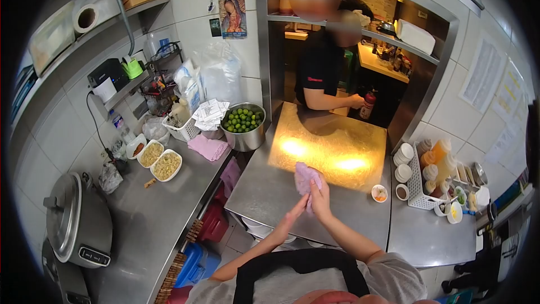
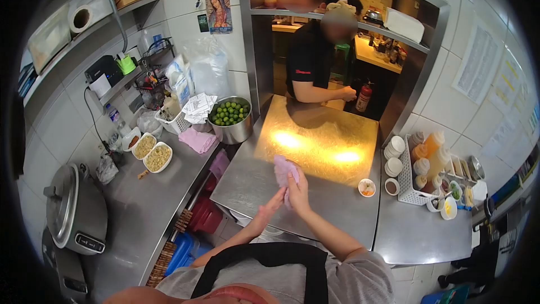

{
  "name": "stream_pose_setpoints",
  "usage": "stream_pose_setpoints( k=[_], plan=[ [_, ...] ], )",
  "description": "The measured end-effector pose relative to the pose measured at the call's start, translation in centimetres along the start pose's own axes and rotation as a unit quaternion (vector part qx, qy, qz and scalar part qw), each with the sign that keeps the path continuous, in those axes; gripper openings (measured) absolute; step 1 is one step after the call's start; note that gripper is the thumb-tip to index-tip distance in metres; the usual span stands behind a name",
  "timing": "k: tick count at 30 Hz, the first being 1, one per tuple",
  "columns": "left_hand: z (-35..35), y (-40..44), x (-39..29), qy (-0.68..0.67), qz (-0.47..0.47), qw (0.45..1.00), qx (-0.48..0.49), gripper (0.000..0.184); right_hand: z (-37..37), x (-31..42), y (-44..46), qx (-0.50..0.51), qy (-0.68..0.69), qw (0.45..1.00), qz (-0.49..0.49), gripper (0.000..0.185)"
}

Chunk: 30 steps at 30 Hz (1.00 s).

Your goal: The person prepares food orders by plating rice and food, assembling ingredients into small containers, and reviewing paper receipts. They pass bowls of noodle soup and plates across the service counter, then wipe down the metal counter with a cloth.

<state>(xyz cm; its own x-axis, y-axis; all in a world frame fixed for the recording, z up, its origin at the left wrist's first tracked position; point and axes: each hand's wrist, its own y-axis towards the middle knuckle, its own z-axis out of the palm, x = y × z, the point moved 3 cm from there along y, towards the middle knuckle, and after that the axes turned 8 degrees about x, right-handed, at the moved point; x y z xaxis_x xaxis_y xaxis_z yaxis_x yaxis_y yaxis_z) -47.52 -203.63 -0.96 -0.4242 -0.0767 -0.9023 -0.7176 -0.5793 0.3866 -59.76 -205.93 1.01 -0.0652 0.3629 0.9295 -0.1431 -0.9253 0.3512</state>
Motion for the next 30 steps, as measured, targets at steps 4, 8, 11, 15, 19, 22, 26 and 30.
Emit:
stream_pose_setpoints(
  k=[4,8,11,15,19,22,26,30],
  plan=[
    [-5.4,-5.2,-1.5,0.098,-0.038,0.965,-0.24,0.079,0.5,-0.3,-1.5,0.252,-0.385,0.87,-0.176,0.046],
    [-7.9,-8.9,-1.9,0.068,-0.046,0.904,-0.421,0.069,6.4,-7.6,-5.5,0.41,-0.544,0.718,-0.141,0.068],
    [-8.7,-7.7,-1.3,0.061,-0.049,0.914,-0.398,0.069,10.4,-11.7,1.3,0.391,-0.539,0.717,-0.205,0.055],
    [-9.6,-5.2,-1.1,0.063,-0.059,0.937,-0.34,0.069,7.0,-15.0,13.9,0.311,-0.644,0.695,-0.079,0.044],
    [-11.7,-5.5,-1.0,0.077,-0.086,0.942,-0.316,0.07,-8.6,-17.1,21.0,0.103,-0.6,0.793,0.025,0.038],
    [-13.1,-6.8,-1.9,0.078,-0.113,0.932,-0.335,0.071,-20.8,-17.4,20.1,-0.059,-0.669,0.737,0.078,0.041],
    [-14.9,-6.3,-1.8,0.069,-0.138,0.928,-0.34,0.068,-19.5,-12.8,13.7,-0.02,-0.723,0.676,0.142,0.041],
    [-15.1,-1.8,-0.1,0.066,-0.142,0.958,-0.239,0.05,-9.5,-10.1,0.3,0.062,-0.688,0.723,-0.036,0.05]
  ],
)
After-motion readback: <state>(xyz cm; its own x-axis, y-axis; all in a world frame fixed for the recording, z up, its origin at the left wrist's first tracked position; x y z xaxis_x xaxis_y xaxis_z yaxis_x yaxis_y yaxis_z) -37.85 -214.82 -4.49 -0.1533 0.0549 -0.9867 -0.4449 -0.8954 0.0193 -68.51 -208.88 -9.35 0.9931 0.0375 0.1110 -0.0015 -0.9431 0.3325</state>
